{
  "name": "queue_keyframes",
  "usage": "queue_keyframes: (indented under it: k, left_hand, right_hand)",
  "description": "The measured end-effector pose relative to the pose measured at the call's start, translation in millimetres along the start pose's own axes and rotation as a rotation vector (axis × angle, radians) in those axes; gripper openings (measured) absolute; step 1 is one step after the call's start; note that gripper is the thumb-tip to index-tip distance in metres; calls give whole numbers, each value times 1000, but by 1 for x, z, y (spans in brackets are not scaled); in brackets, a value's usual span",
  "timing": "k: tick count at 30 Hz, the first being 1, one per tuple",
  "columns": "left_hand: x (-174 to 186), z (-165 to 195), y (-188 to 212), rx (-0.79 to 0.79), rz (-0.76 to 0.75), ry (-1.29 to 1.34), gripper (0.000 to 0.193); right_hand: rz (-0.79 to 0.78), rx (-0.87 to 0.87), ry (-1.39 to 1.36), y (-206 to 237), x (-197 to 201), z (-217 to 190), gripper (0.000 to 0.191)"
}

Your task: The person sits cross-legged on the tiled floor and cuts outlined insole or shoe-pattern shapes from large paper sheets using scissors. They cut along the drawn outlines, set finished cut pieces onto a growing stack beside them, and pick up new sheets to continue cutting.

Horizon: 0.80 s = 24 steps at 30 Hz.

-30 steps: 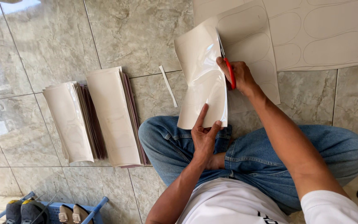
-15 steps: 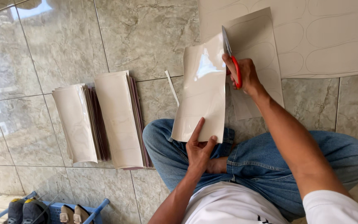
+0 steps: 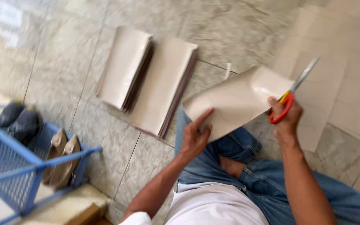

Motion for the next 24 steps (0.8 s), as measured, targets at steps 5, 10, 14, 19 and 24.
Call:
queue_keyframes:
  k: [5,10,14,19,24]
  left_hand:
    - [74,-36,-71,-11,313,303,49]
    - [169,-135,-134,149,640,511,59]
    - [205,-217,-158,253,624,202,64]
    - [212,-254,-145,392,954,-49,54]
    - [226,-260,-126,462,1012,-83,50]
  right_hand:
    - [-265,178,7,-6,-53,-108,19]
    - [-258,231,367,-6,-53,-107,22]
    - [-135,-61,404,-14,6,-34,24]
    - [52,-256,443,-11,100,29,33]
    - [135,-222,511,-2,134,30,29]
Point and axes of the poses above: each hand's wrist, its own y-axis away from the middle knuckle, its own x-axis out of the back of the hand, z = x × y, the point moved 2 cm from there along -y, towards the middle knuckle, and after that the axes turned 9 degrees about z, right-handed, at the moved point
